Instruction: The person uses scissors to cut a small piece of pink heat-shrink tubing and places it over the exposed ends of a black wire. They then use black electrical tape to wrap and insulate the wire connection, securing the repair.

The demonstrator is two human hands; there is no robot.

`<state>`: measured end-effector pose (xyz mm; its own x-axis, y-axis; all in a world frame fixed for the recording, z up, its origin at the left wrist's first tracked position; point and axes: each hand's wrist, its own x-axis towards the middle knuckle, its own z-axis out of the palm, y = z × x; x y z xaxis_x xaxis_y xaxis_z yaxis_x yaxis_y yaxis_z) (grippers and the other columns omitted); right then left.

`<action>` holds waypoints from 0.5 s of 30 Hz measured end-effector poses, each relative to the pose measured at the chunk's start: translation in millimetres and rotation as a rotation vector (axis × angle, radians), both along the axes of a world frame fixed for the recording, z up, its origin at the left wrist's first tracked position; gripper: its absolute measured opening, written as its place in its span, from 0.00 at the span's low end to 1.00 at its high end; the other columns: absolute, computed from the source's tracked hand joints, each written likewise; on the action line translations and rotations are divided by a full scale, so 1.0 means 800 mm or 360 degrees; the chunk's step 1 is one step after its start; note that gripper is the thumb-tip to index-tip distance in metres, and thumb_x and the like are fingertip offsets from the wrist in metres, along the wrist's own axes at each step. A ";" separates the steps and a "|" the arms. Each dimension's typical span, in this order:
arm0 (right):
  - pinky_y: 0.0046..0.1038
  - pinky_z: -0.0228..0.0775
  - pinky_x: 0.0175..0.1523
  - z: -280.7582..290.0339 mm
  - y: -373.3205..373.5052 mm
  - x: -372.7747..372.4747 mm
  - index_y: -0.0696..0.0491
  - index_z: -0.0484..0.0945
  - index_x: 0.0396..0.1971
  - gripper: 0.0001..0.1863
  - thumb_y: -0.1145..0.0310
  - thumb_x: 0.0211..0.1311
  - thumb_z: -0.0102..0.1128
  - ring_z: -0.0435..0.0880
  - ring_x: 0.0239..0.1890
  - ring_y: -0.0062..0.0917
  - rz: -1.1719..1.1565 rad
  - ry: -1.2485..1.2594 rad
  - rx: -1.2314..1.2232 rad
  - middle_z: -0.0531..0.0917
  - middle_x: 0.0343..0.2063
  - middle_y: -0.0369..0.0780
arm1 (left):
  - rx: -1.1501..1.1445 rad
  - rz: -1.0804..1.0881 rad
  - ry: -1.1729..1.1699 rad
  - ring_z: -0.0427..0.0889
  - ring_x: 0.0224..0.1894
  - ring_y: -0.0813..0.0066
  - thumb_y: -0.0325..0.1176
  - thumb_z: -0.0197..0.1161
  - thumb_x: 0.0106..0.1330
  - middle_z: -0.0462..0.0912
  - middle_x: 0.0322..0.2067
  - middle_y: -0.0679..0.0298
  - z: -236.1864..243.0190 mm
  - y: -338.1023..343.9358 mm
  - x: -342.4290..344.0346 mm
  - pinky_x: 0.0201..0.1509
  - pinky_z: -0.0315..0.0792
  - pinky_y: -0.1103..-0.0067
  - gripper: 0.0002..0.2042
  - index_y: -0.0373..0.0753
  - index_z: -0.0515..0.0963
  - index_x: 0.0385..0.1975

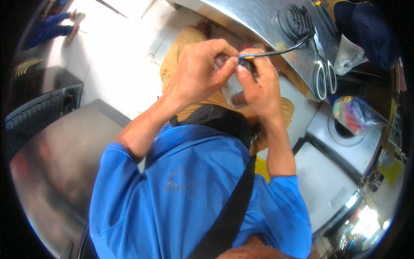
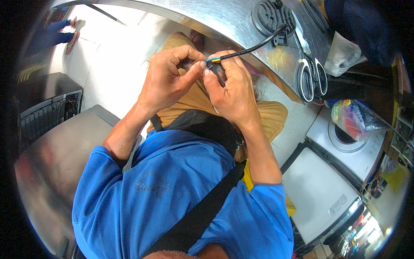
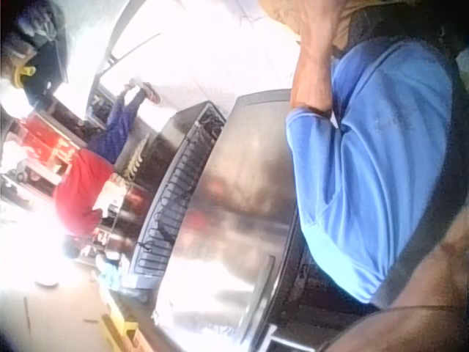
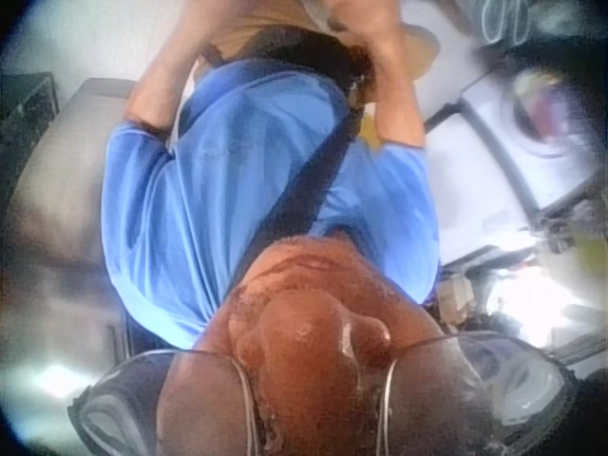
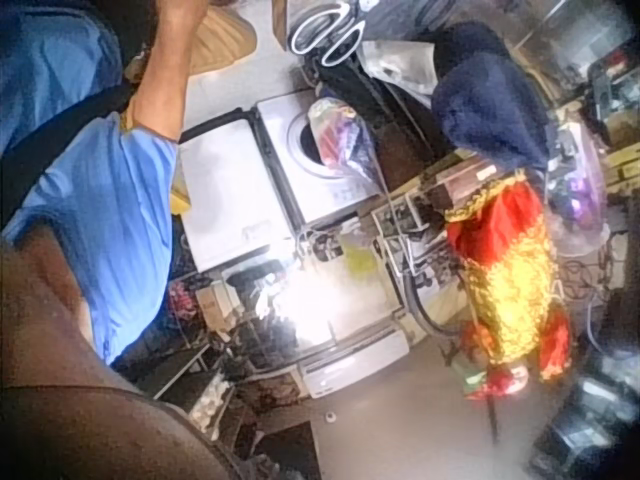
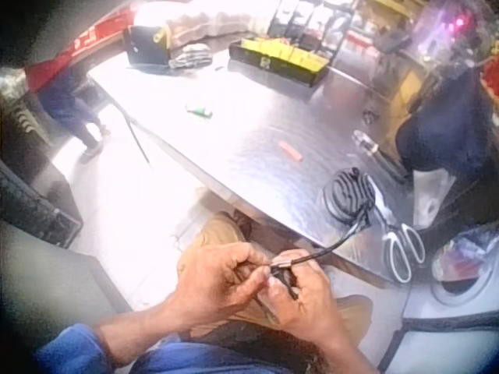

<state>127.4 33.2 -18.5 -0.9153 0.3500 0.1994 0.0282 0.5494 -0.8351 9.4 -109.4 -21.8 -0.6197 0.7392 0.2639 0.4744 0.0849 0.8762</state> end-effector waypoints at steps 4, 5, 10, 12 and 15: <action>0.38 0.74 0.52 0.004 0.000 0.000 0.60 0.81 0.43 0.13 0.66 0.66 0.60 0.82 0.43 0.41 -0.0014 -0.0050 -0.0206 0.83 0.39 0.48 | 0.0030 0.0015 -0.0354 0.79 0.29 0.84 0.27 0.66 0.69 0.83 0.27 0.65 -0.006 0.001 0.003 0.32 0.73 0.82 0.05 0.31 0.82 0.38; 0.37 0.74 0.52 0.005 0.001 0.001 0.60 0.81 0.42 0.13 0.66 0.66 0.61 0.83 0.43 0.39 -0.0008 -0.0072 -0.0277 0.83 0.39 0.47 | 0.0013 -0.0003 -0.0350 0.78 0.29 0.85 0.27 0.65 0.70 0.83 0.27 0.66 -0.008 0.001 0.002 0.32 0.73 0.82 0.06 0.31 0.82 0.38; 0.31 0.74 0.52 -0.011 0.006 0.005 0.60 0.82 0.42 0.13 0.65 0.67 0.62 0.82 0.43 0.30 0.0014 0.0031 -0.0458 0.84 0.39 0.44 | -0.0003 -0.0047 -0.0368 0.75 0.30 0.87 0.28 0.65 0.71 0.81 0.27 0.68 -0.011 0.001 0.000 0.33 0.70 0.84 0.06 0.31 0.81 0.37; 0.30 0.73 0.52 -0.014 0.006 0.007 0.60 0.82 0.42 0.13 0.65 0.67 0.62 0.82 0.43 0.30 0.0012 0.0055 -0.0470 0.84 0.38 0.43 | -0.0002 -0.0043 -0.0395 0.74 0.29 0.87 0.29 0.65 0.71 0.80 0.27 0.69 -0.011 0.002 0.001 0.32 0.68 0.85 0.06 0.31 0.81 0.37; 0.30 0.73 0.52 -0.014 0.007 0.008 0.61 0.81 0.42 0.14 0.64 0.67 0.63 0.82 0.43 0.29 -0.0003 0.0011 -0.0515 0.83 0.38 0.43 | -0.0031 -0.0038 -0.0512 0.73 0.29 0.88 0.29 0.64 0.72 0.80 0.28 0.70 -0.010 0.003 0.002 0.32 0.67 0.86 0.06 0.32 0.81 0.36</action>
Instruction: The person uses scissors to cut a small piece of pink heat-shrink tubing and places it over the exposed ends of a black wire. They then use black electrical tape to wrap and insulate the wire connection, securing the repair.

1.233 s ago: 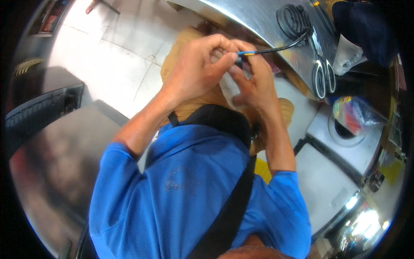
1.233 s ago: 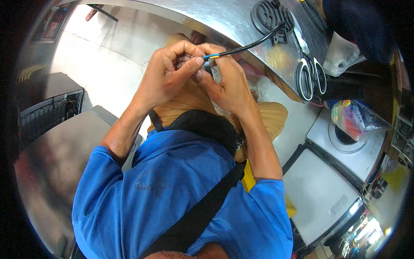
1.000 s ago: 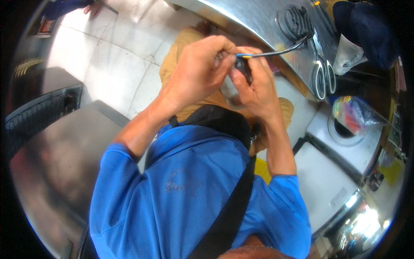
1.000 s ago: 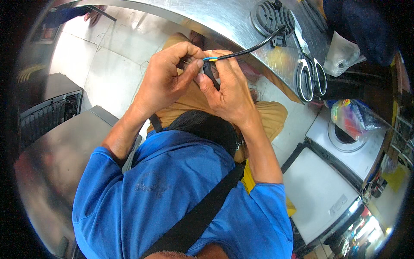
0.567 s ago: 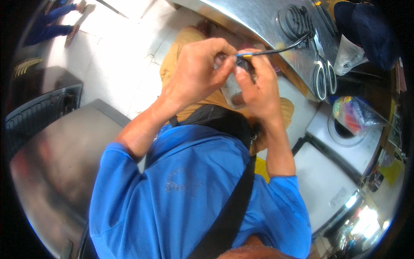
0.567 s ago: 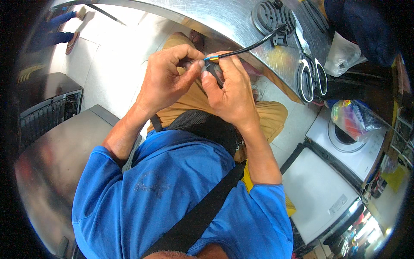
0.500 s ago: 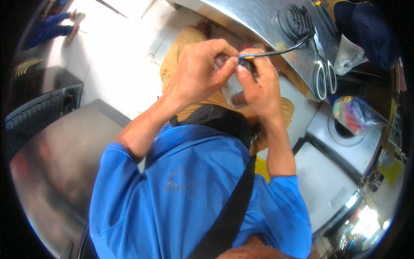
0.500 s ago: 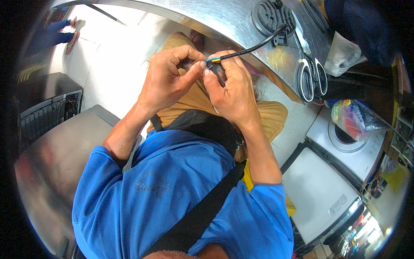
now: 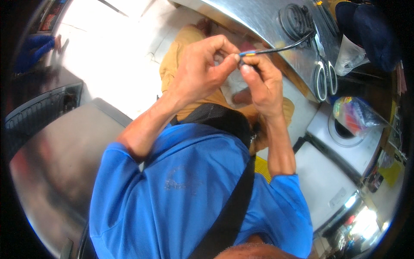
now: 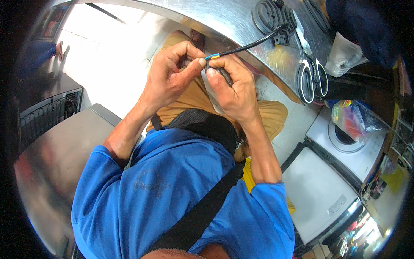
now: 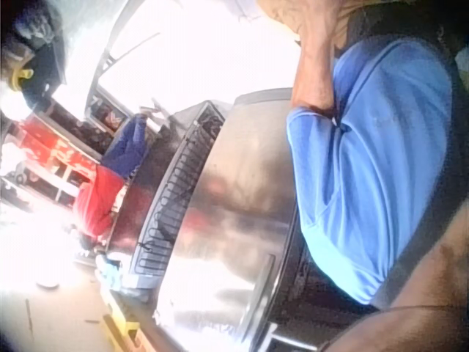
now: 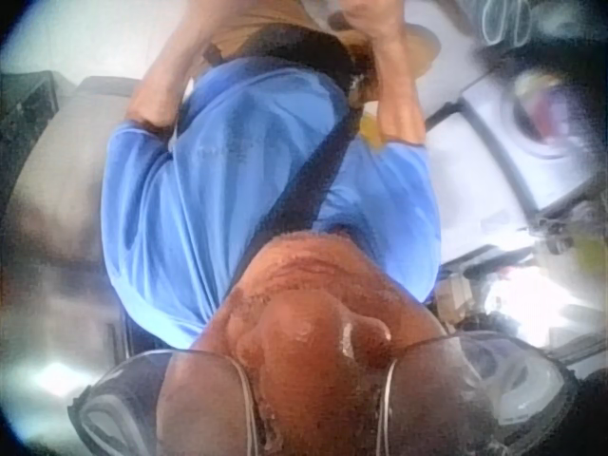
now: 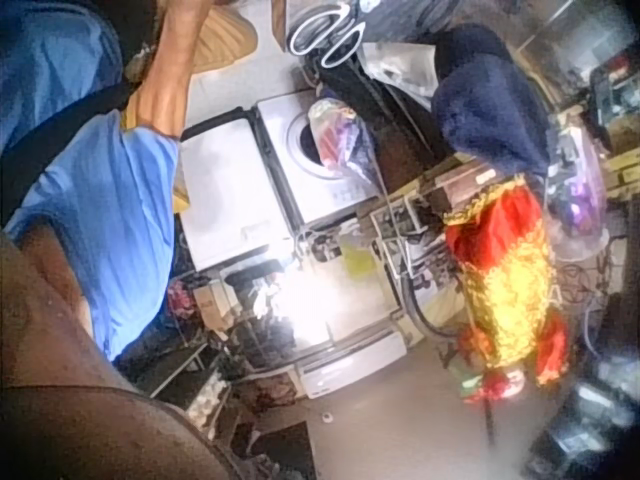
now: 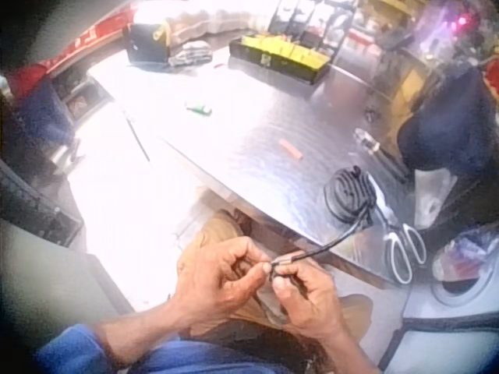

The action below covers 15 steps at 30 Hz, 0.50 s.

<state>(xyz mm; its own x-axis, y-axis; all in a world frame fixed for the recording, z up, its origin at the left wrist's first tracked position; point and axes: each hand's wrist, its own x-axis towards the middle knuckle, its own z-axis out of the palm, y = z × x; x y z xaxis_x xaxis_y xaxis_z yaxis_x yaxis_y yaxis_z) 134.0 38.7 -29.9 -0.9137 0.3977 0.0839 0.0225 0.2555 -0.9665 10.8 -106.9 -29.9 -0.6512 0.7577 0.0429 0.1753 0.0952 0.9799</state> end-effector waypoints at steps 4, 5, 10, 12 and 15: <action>0.30 0.73 0.53 0.002 0.000 0.002 0.61 0.81 0.44 0.17 0.62 0.66 0.65 0.82 0.45 0.30 0.0029 0.0006 0.0014 0.83 0.41 0.44 | -0.0115 0.0011 -0.0038 0.76 0.31 0.88 0.30 0.64 0.73 0.82 0.29 0.71 0.003 0.001 -0.002 0.34 0.70 0.86 0.06 0.33 0.82 0.38; 0.30 0.73 0.54 0.002 -0.001 0.002 0.61 0.81 0.45 0.18 0.62 0.66 0.66 0.82 0.46 0.30 0.0042 0.0028 0.0019 0.83 0.42 0.45 | -0.0041 0.0015 -0.0122 0.77 0.32 0.88 0.30 0.63 0.74 0.82 0.30 0.70 0.000 0.002 -0.003 0.35 0.71 0.86 0.07 0.33 0.82 0.39; 0.33 0.73 0.60 0.026 -0.007 0.024 0.61 0.79 0.52 0.23 0.59 0.65 0.69 0.83 0.52 0.35 0.0056 -0.0106 0.0111 0.83 0.49 0.47 | 0.0104 -0.0040 -0.0303 0.82 0.36 0.86 0.28 0.64 0.74 0.85 0.34 0.67 -0.002 0.000 -0.007 0.41 0.77 0.87 0.07 0.31 0.81 0.45; 0.34 0.73 0.61 0.033 -0.009 0.029 0.62 0.79 0.53 0.24 0.60 0.65 0.69 0.83 0.53 0.36 0.0023 -0.0107 0.0185 0.83 0.49 0.48 | 0.0172 0.0030 -0.0289 0.82 0.36 0.86 0.26 0.65 0.72 0.85 0.35 0.66 -0.001 -0.001 -0.002 0.42 0.78 0.88 0.07 0.32 0.80 0.45; 0.33 0.75 0.59 0.054 -0.021 0.033 0.62 0.80 0.53 0.22 0.64 0.65 0.70 0.85 0.51 0.37 -0.0085 -0.0097 0.0313 0.84 0.47 0.49 | 0.0263 0.0148 -0.0261 0.82 0.37 0.87 0.24 0.68 0.69 0.85 0.36 0.66 0.004 0.001 0.005 0.43 0.78 0.88 0.07 0.33 0.79 0.43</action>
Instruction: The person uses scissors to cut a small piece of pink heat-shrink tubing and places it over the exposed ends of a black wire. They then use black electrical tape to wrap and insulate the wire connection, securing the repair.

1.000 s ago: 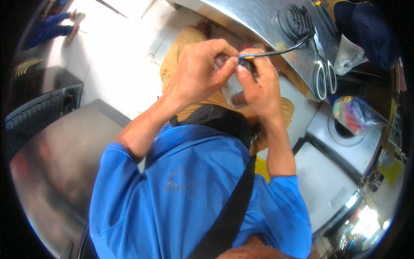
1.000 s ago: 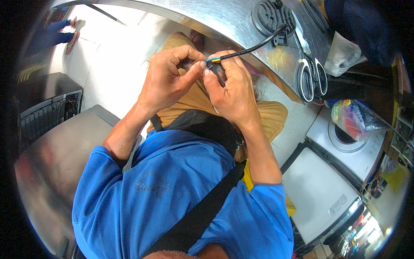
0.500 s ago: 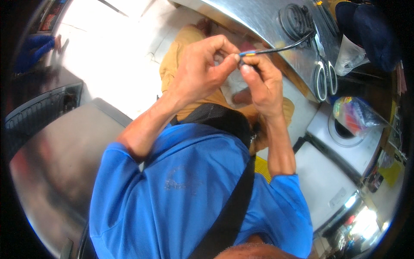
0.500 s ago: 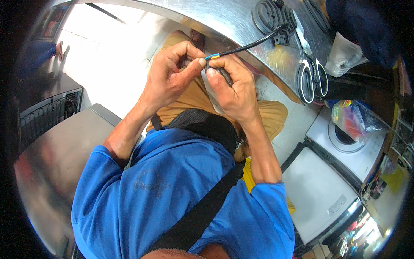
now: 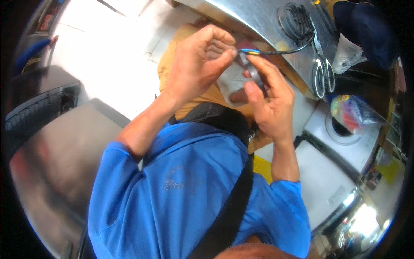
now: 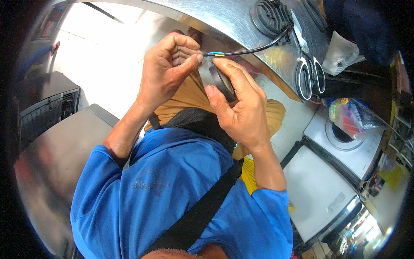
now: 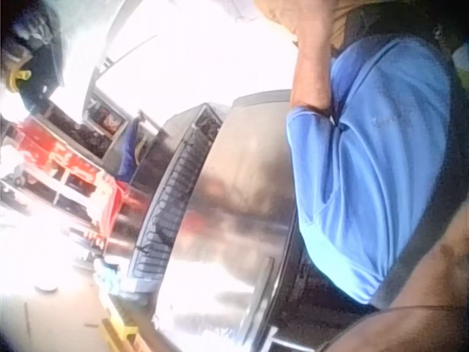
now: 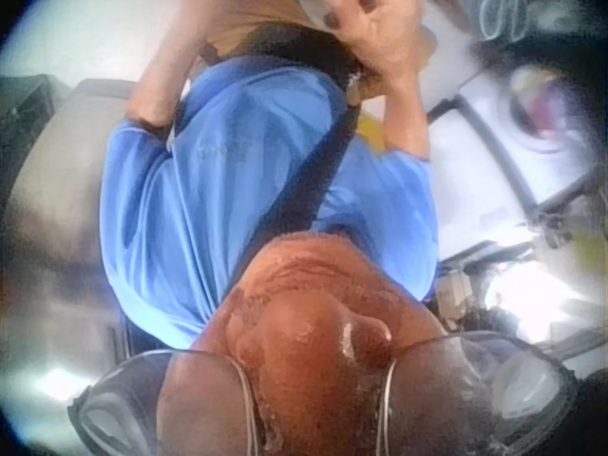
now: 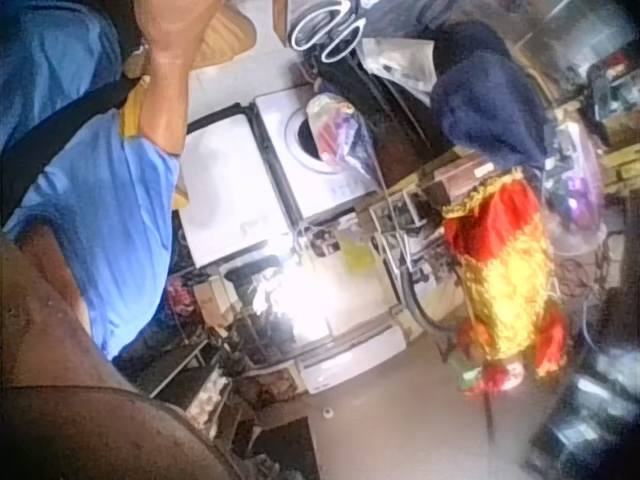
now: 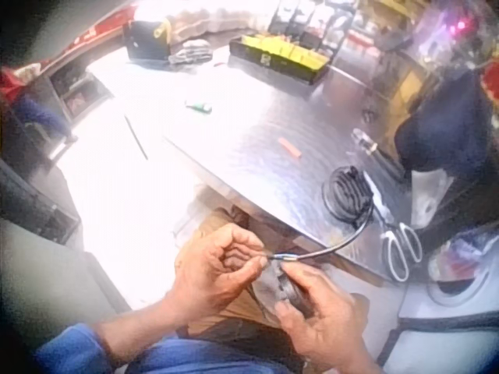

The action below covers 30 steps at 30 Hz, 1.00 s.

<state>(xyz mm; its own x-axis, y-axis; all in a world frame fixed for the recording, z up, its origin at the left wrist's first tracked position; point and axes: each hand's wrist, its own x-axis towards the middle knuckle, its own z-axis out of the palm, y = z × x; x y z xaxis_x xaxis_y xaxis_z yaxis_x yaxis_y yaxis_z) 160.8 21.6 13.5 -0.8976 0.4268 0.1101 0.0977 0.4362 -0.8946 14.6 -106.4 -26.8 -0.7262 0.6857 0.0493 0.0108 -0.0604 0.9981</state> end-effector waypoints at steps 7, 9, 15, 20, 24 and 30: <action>0.28 0.77 0.40 0.038 0.001 -0.018 0.62 0.82 0.43 0.15 0.67 0.64 0.71 0.85 0.34 0.30 -0.0035 0.0118 0.0230 0.84 0.36 0.44 | 0.0004 0.0119 0.0391 0.81 0.36 0.86 0.21 0.68 0.65 0.84 0.33 0.67 0.003 -0.001 0.004 0.43 0.78 0.84 0.07 0.36 0.76 0.35; 0.33 0.71 0.31 0.051 0.012 -0.040 0.62 0.82 0.33 0.15 0.63 0.64 0.71 0.79 0.24 0.33 0.0013 0.0116 0.0455 0.82 0.29 0.46 | 0.0021 0.0086 0.0618 0.81 0.36 0.85 0.20 0.69 0.63 0.84 0.33 0.67 0.008 -0.004 0.002 0.42 0.78 0.83 0.07 0.36 0.77 0.34; 0.32 0.68 0.25 0.074 0.037 -0.120 0.62 0.82 0.26 0.25 0.51 0.68 0.65 0.74 0.16 0.28 0.0233 -0.0579 0.0720 0.75 0.13 0.44 | 0.0010 0.0130 0.0801 0.84 0.35 0.78 0.20 0.69 0.62 0.87 0.34 0.62 0.010 -0.005 0.013 0.42 0.79 0.80 0.06 0.34 0.84 0.38; 0.39 0.73 0.31 0.102 0.020 -0.149 0.64 0.83 0.25 0.23 0.55 0.66 0.65 0.81 0.21 0.43 0.0169 -0.0796 0.0721 0.80 0.19 0.53 | -0.0022 0.0167 0.0795 0.86 0.34 0.75 0.22 0.70 0.62 0.89 0.35 0.59 0.010 -0.005 0.018 0.40 0.79 0.80 0.10 0.35 0.86 0.43; 0.38 0.70 0.28 0.077 0.030 -0.098 0.60 0.83 0.26 0.18 0.58 0.64 0.70 0.76 0.17 0.42 0.0133 -0.0112 0.0650 0.80 0.17 0.48 | -0.0148 0.0142 0.0668 0.84 0.31 0.80 0.26 0.70 0.65 0.88 0.32 0.63 0.010 -0.003 0.014 0.37 0.78 0.81 0.08 0.33 0.86 0.43; 0.39 0.78 0.47 0.022 0.025 -0.011 0.60 0.82 0.48 0.21 0.63 0.60 0.73 0.87 0.43 0.41 0.0025 -0.0384 0.0477 0.86 0.41 0.51 | -0.0220 -0.0065 0.0087 0.78 0.30 0.90 0.30 0.69 0.70 0.84 0.30 0.70 0.004 0.003 0.008 0.32 0.74 0.86 0.08 0.32 0.84 0.42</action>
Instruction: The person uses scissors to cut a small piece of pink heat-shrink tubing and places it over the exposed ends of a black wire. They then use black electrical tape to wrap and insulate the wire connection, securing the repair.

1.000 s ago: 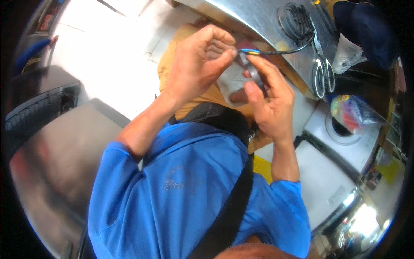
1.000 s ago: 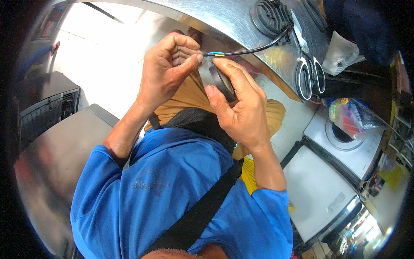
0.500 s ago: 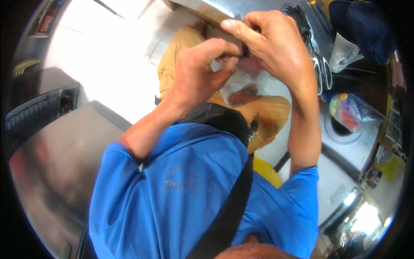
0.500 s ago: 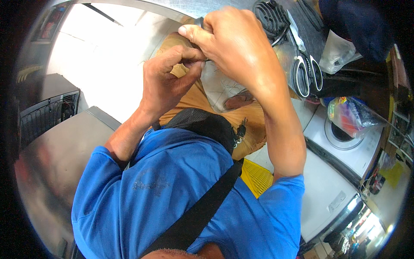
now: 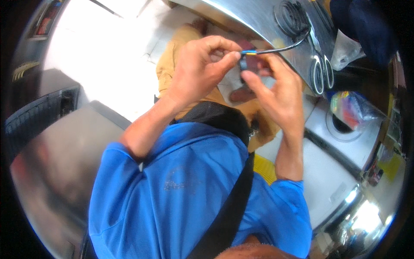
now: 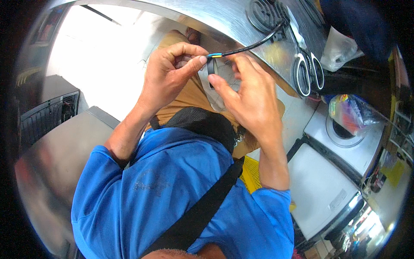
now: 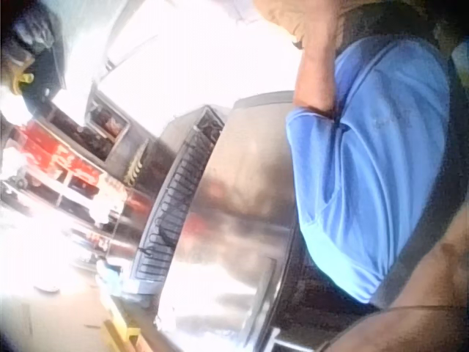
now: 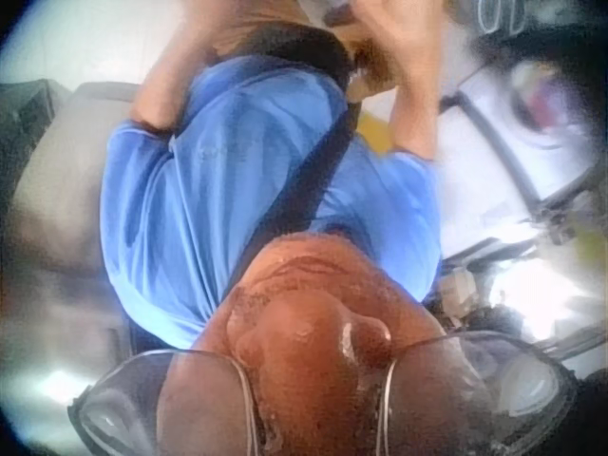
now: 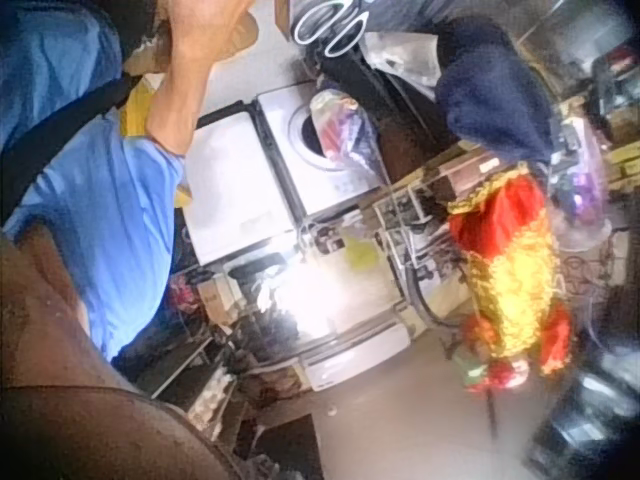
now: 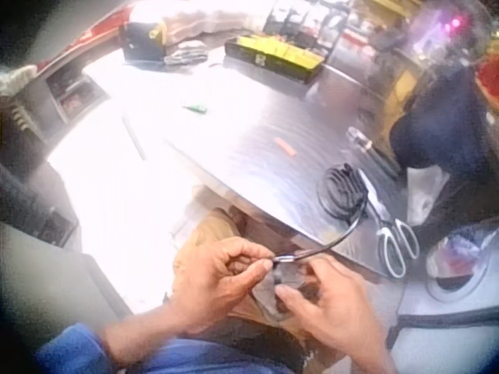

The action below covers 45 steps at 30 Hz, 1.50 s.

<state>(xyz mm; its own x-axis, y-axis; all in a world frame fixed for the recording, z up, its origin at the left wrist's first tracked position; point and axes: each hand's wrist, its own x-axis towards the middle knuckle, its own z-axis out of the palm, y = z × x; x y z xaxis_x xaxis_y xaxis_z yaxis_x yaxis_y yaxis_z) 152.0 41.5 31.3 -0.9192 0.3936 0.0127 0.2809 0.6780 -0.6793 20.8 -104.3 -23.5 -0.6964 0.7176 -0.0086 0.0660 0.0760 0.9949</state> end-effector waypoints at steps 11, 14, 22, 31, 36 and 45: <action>0.43 0.69 0.67 -0.084 0.003 -0.028 0.57 0.72 0.61 0.26 0.64 0.67 0.66 0.77 0.63 0.51 0.0322 0.0505 -0.0052 0.78 0.60 0.53 | -0.0033 -0.0130 0.0356 0.80 0.43 0.79 0.35 0.62 0.75 0.82 0.38 0.65 0.001 -0.003 -0.006 0.47 0.75 0.78 0.07 0.38 0.80 0.42; 0.43 0.67 0.69 -0.089 0.006 -0.012 0.59 0.71 0.61 0.25 0.64 0.69 0.62 0.76 0.63 0.51 0.0213 0.0284 -0.0102 0.78 0.58 0.55 | -0.0176 -0.0176 0.0604 0.82 0.35 0.69 0.25 0.66 0.68 0.82 0.34 0.59 0.002 0.007 -0.013 0.39 0.75 0.76 0.09 0.36 0.83 0.46; 0.46 0.69 0.65 -0.050 0.009 -0.014 0.61 0.73 0.56 0.21 0.65 0.67 0.58 0.77 0.59 0.55 0.0310 0.0315 -0.0108 0.78 0.54 0.57 | -0.0092 -0.0284 0.0643 0.82 0.31 0.76 0.28 0.69 0.67 0.84 0.30 0.61 0.033 0.006 -0.023 0.34 0.75 0.79 0.06 0.34 0.84 0.40; 0.45 0.73 0.57 -0.047 -0.008 -0.008 0.62 0.76 0.49 0.17 0.69 0.63 0.59 0.80 0.51 0.52 0.0128 0.0522 -0.0161 0.81 0.46 0.55 | -0.0232 -0.0286 0.0493 0.79 0.27 0.85 0.28 0.69 0.67 0.84 0.25 0.63 0.046 0.005 -0.012 0.32 0.74 0.83 0.06 0.33 0.83 0.37; 0.43 0.74 0.51 -0.049 -0.003 -0.011 0.61 0.79 0.46 0.15 0.69 0.62 0.60 0.82 0.45 0.48 0.0091 0.0563 -0.0256 0.82 0.41 0.51 | -0.0175 -0.0243 0.0537 0.77 0.25 0.85 0.29 0.68 0.68 0.83 0.26 0.63 0.019 0.007 -0.007 0.29 0.71 0.82 0.06 0.34 0.81 0.39; 0.36 0.75 0.45 -0.048 0.005 -0.011 0.59 0.82 0.39 0.10 0.68 0.67 0.60 0.83 0.37 0.38 0.0099 0.0559 -0.0439 0.83 0.32 0.46 | -0.0151 -0.0209 0.0493 0.70 0.24 0.86 0.31 0.67 0.70 0.77 0.23 0.69 0.025 0.008 -0.007 0.27 0.64 0.83 0.06 0.35 0.80 0.38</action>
<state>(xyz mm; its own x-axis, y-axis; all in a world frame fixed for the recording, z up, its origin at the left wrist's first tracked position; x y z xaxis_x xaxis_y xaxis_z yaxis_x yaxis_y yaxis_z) 142.9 45.3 -7.4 -0.8999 0.3700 0.2307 -0.0348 0.4665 -0.8838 15.2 -98.1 -3.6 -0.5783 0.8073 0.1176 0.3791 0.1382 0.9150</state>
